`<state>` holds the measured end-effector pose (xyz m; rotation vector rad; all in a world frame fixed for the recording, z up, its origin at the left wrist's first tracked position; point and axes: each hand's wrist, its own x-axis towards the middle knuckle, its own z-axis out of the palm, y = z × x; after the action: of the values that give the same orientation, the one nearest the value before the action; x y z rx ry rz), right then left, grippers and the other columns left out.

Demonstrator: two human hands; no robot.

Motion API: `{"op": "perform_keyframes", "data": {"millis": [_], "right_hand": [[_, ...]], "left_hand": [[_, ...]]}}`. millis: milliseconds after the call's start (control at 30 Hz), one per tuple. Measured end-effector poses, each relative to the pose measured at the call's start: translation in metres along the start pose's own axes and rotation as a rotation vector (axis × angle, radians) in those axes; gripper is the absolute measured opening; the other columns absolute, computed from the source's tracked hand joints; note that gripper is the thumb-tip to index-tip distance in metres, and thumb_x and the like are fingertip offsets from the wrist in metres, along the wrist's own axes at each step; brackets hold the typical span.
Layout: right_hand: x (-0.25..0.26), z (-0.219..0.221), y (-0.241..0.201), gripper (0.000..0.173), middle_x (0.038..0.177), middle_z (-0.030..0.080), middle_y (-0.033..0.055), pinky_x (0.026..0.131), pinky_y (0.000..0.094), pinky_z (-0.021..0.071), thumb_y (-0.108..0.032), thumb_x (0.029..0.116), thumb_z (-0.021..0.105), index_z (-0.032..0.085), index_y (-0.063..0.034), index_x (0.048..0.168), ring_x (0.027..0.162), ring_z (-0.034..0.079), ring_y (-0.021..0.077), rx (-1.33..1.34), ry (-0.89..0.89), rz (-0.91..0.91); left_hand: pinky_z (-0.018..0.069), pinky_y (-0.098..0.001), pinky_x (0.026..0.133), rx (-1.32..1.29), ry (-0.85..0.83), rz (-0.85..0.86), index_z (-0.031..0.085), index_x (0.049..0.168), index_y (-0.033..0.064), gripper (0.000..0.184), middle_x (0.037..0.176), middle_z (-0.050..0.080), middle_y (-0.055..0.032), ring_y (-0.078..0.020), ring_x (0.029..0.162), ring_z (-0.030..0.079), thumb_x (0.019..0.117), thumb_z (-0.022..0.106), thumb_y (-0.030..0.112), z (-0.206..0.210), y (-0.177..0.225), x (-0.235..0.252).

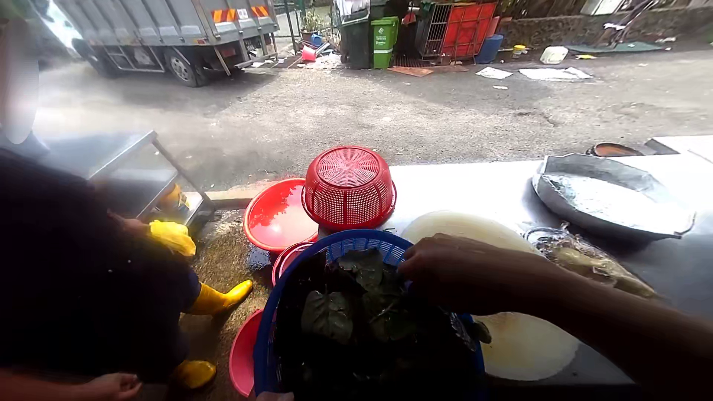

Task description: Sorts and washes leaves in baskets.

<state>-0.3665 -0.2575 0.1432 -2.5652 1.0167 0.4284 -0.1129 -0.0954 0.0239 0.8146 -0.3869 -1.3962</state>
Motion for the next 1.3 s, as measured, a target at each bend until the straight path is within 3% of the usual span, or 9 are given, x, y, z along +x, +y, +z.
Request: {"op": "perform_keyframes", "data": {"millis": [100, 233, 467, 633, 767, 867, 1100, 1200, 1300], "right_hand": [[0.001, 0.009, -0.014, 0.023, 0.105, 0.066, 0.0104, 0.084, 0.0477, 0.0533, -0.022, 0.1056, 0.054, 0.072, -0.0084, 0.113, 0.097, 0.066, 0.0268, 0.032, -0.19, 0.072], [0.004, 0.027, -0.042, 0.02, 0.109, 0.064, 0.013, 0.076, 0.0516, 0.0533, -0.019, 0.1027, 0.057, 0.07, -0.0091, 0.113, 0.093, 0.066, 0.0313, -0.005, -0.181, 0.195], [0.01, 0.058, -0.087, 0.015, 0.096, 0.068, 0.013, 0.07, 0.0532, 0.0527, -0.014, 0.0999, 0.057, 0.072, -0.0103, 0.101, 0.088, 0.068, 0.034, -0.063, -0.132, 0.371], [-0.025, 0.092, -0.088, 0.007, 0.078, 0.064, 0.0045, 0.054, 0.0452, 0.0541, -0.021, 0.0894, 0.07, 0.07, -0.0147, 0.086, 0.066, 0.066, 0.0238, -0.062, 0.214, 0.258], [-0.057, 0.11, -0.083, 0.018, 0.062, 0.054, -0.0084, 0.043, 0.0306, 0.0461, -0.033, 0.0858, 0.056, 0.063, -0.0211, 0.076, 0.054, 0.056, 0.0065, 0.024, 0.498, 0.19], [-0.08, 0.121, -0.094, 0.025, 0.06, 0.049, -0.0072, 0.04, 0.0304, 0.0414, -0.036, 0.0904, 0.049, 0.061, -0.0197, 0.075, 0.05, 0.052, 0.0073, 0.007, 0.538, 0.239], [-0.143, 0.152, -0.094, 0.04, 0.064, 0.051, -0.0043, 0.046, 0.028, 0.0424, -0.035, 0.1019, 0.034, 0.061, -0.0159, 0.079, 0.056, 0.053, 0.0072, 0.074, 0.58, 0.258], [-0.174, 0.162, -0.09, 0.04, 0.066, 0.053, -0.0021, 0.051, 0.026, 0.0451, -0.03, 0.1033, 0.035, 0.063, -0.0114, 0.081, 0.06, 0.055, 0.0074, 0.164, 0.618, 0.23], [-0.202, 0.176, -0.091, 0.031, 0.062, 0.052, -0.003, 0.048, 0.0225, 0.0422, -0.025, 0.0996, 0.044, 0.063, -0.0105, 0.081, 0.055, 0.052, 0.0044, 0.201, 0.665, 0.27]], "left_hand": [[0.0619, -0.0331, 0.075, 0.064, -0.029, -0.018, 0.059, 0.104, 0.0149, 0.025, 0.086, 0.075, 0.001, -0.0084, 0.082, 0.073, 0.0797, 0.063, 0.009, -0.018, 0.005, 0.001], [0.0621, -0.0335, 0.074, 0.048, -0.031, -0.114, 0.056, 0.106, 0.0127, 0.027, 0.085, 0.074, 0.0004, -0.0094, 0.08, 0.073, 0.0794, 0.059, 0.006, -0.034, 0.018, 0.0], [0.0628, -0.0345, 0.076, 0.046, -0.085, -0.279, 0.047, 0.119, 0.0091, 0.041, 0.09, 0.074, -0.0015, -0.0113, 0.083, 0.074, 0.0795, 0.059, 0.006, -0.061, 0.039, 0.002], [0.0628, -0.0356, 0.079, 0.03, -0.175, -0.404, 0.033, 0.143, 0.0049, 0.072, 0.103, 0.072, -0.0052, -0.0135, 0.091, 0.073, 0.0776, 0.062, 0.008, -0.076, 0.04, 0.007], [0.062, -0.0358, 0.081, 0.034, -0.272, -0.453, 0.031, 0.146, 0.0038, 0.075, 0.109, 0.071, -0.006, -0.0139, 0.094, 0.073, 0.0767, 0.06, 0.004, -0.071, 0.04, 0.004], [0.0614, -0.0359, 0.083, 0.053, -0.31, -0.48, 0.031, 0.148, 0.0038, 0.078, 0.112, 0.07, -0.0065, -0.0142, 0.096, 0.071, 0.0765, 0.061, 0.006, -0.065, 0.032, -0.004], [0.0628, -0.0366, 0.077, 0.057, -0.297, -0.549, 0.042, 0.134, 0.0058, 0.061, 0.099, 0.073, -0.0062, -0.0145, 0.088, 0.074, 0.0767, 0.063, 0.009, -0.05, -0.004, -0.037], [0.063, -0.0356, 0.074, 0.052, -0.294, -0.549, 0.056, 0.113, 0.0104, 0.038, 0.087, 0.075, -0.0028, -0.0124, 0.081, 0.074, 0.0763, 0.066, 0.009, -0.039, -0.024, -0.057], [0.0627, -0.0348, 0.074, 0.063, -0.339, -0.591, 0.059, 0.104, 0.0138, 0.027, 0.085, 0.075, -0.0012, -0.0113, 0.081, 0.074, 0.0786, 0.063, 0.009, -0.026, -0.038, -0.072]]}}
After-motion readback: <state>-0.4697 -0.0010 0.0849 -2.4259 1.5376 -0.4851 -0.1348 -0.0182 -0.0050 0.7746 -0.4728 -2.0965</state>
